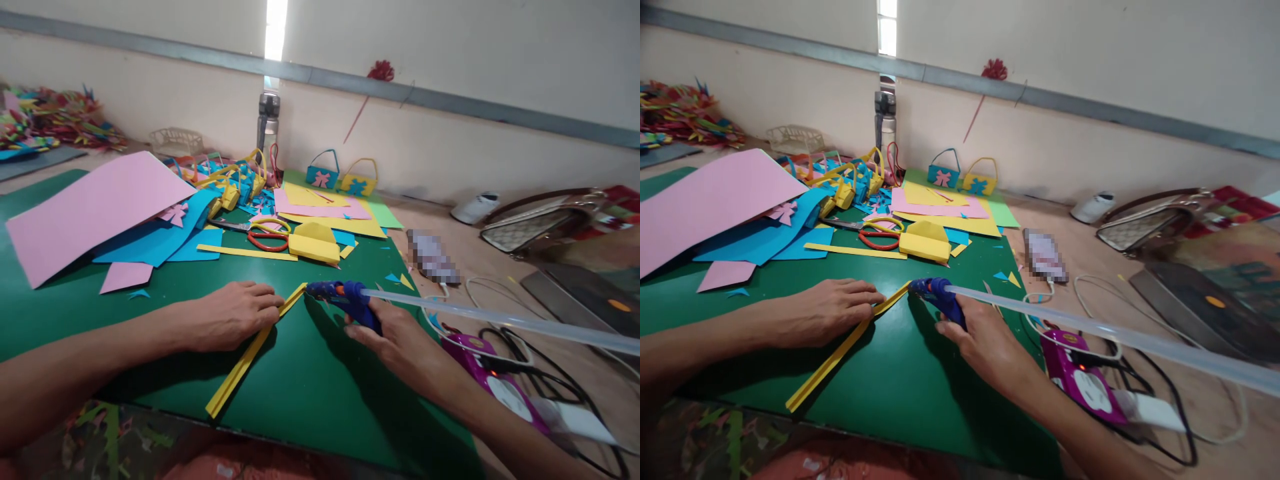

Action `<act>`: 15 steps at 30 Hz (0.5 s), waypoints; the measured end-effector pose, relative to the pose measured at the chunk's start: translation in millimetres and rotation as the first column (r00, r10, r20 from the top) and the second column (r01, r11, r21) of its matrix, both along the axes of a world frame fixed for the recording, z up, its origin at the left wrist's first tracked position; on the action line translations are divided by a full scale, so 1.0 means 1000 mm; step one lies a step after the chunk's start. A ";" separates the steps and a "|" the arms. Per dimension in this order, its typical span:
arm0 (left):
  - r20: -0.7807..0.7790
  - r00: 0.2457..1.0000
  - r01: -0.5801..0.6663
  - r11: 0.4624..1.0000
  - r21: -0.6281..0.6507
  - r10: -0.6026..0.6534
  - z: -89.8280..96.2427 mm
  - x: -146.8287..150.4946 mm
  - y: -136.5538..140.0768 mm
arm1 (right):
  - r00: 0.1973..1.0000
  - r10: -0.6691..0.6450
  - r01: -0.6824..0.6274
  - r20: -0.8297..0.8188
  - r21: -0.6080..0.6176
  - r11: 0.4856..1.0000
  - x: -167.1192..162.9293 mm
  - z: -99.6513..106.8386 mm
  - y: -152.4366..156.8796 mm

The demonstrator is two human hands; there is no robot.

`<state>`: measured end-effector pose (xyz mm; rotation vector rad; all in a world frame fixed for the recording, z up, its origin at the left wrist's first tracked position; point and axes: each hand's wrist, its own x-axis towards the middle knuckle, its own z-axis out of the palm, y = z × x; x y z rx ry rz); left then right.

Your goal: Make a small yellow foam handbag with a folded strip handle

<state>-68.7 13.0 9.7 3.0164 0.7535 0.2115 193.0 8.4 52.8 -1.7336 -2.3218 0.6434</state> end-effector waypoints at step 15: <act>-0.013 1.000 -0.013 1.000 -0.013 0.013 0.000 0.000 0.000 | 1.000 -0.015 0.015 0.018 0.002 1.000 0.000 -0.001 0.005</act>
